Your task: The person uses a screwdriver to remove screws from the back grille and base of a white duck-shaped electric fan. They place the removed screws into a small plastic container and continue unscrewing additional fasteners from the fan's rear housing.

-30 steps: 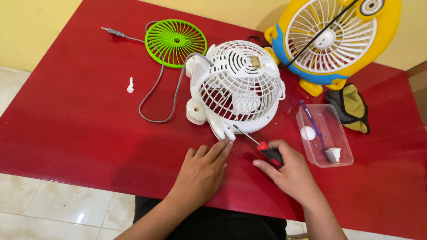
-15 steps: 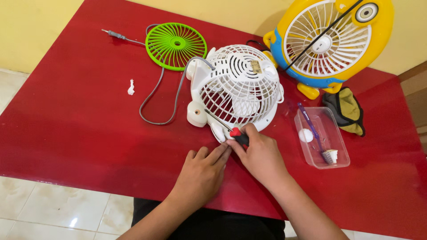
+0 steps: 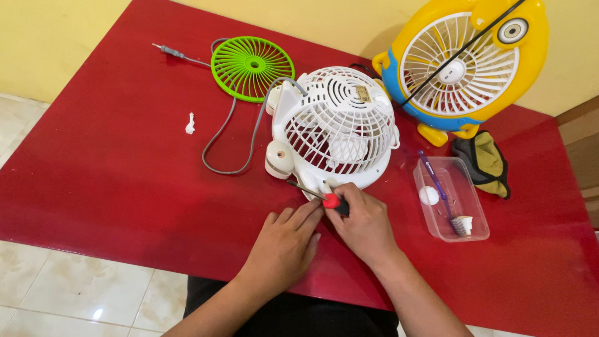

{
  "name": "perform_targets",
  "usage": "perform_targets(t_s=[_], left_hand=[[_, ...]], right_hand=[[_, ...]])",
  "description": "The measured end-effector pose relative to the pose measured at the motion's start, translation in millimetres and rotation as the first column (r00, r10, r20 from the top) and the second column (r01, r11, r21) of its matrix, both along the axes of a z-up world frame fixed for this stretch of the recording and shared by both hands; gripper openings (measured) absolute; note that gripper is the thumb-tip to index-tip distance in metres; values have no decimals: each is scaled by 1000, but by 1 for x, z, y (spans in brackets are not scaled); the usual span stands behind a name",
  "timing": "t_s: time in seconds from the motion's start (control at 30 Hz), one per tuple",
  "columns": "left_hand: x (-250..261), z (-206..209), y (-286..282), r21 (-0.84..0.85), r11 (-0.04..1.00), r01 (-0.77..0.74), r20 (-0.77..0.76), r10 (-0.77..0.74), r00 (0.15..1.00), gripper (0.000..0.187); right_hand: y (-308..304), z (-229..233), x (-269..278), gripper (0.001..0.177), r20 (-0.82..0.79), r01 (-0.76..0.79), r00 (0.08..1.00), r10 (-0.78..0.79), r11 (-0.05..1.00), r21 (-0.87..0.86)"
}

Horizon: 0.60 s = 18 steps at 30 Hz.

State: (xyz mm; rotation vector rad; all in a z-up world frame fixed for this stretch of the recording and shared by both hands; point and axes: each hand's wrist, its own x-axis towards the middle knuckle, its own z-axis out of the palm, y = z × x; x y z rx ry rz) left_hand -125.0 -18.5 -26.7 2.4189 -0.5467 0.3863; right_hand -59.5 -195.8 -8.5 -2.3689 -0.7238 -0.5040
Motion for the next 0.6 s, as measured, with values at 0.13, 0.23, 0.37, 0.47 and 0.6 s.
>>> perform_targets(t_s=[0.13,0.23,0.37,0.47,0.6], left_hand=[[-2,1,1,-306,952,-7,-79,-18,997,54],[-9,-4,-11,-679,722,-131,-351,-163,922,49],[-2,-13,-21,-888,310,-340,-455,-491,743,59],[3,-12,-17,-888,119,-444,-387,-714,583,69],[16,-6,-8,-894,-53,-445,-215,-820,531,63]], right_hand=[[-1,-5,0,29,18,-3,1000,2,998,63],[-1,-7,0,28,39,-6,999,3,997,74],[0,-8,-1,27,59,-20,998,15,996,87],[0,-7,-1,26,80,-27,997,21,996,79],[0,-8,-3,27,93,-57,994,51,997,58]])
